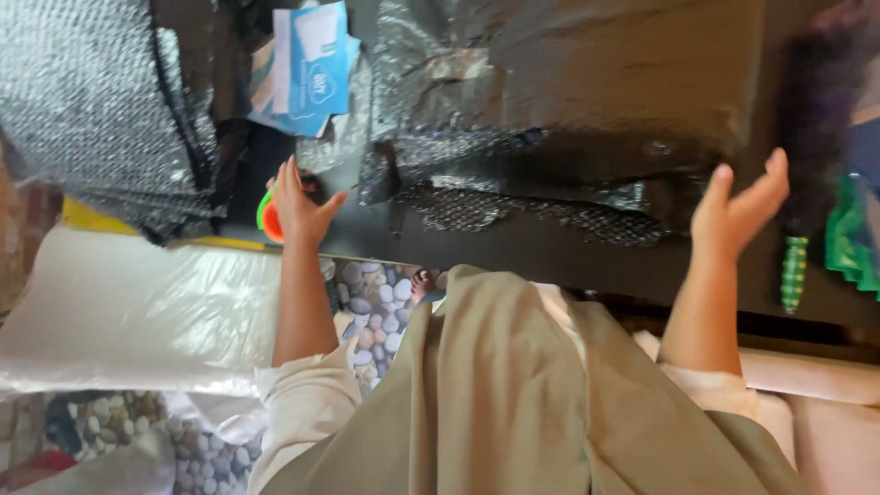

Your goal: The person wraps a blue fabric item in black bubble wrap, applies tape to secure the wrap, and prepares it for shipping.

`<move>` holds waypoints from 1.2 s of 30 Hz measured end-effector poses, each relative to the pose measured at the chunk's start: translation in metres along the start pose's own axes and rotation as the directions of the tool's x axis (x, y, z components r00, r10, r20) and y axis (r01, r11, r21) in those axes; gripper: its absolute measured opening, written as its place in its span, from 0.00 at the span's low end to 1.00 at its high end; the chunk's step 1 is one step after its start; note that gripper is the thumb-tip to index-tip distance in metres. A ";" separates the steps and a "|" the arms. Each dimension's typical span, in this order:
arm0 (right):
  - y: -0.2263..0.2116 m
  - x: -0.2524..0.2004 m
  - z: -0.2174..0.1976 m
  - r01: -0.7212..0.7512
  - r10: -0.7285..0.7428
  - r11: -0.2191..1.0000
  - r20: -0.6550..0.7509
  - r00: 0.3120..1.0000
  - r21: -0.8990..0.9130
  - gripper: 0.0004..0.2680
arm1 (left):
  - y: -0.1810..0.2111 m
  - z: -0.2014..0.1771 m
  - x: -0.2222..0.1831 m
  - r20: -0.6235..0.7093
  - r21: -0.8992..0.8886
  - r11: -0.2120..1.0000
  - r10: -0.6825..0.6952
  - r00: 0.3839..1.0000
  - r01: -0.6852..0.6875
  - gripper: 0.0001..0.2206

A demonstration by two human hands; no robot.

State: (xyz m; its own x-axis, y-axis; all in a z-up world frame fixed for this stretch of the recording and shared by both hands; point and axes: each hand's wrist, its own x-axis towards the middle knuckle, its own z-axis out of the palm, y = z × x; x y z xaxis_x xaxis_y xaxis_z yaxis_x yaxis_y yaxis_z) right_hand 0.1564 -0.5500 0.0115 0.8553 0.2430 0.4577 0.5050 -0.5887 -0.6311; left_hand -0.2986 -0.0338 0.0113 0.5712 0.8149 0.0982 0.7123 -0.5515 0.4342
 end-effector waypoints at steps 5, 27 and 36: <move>-0.052 -0.037 -0.017 -0.065 0.065 0.998 0.043 0.997 0.003 0.25 | -0.111 0.014 -0.039 -0.135 0.231 0.963 -0.110 0.985 0.140 0.59; -0.447 -0.125 0.134 0.197 -0.552 0.776 0.493 0.673 0.599 0.19 | 0.036 -0.111 -0.119 0.533 -0.798 0.260 -0.118 0.838 0.544 0.52; -0.437 -0.112 0.117 0.144 -0.507 0.779 0.479 0.716 0.610 0.07 | 0.071 -0.095 -0.137 0.476 -0.831 0.288 -0.077 0.876 0.477 0.52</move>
State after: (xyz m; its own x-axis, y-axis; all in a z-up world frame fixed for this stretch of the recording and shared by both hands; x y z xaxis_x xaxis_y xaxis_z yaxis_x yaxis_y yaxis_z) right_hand -0.1466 -0.2295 0.1627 0.4121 0.8419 0.3484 0.5877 0.0466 -0.8077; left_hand -0.3648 -0.1673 0.1142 0.6394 0.6720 -0.3737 0.1388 0.3772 0.9157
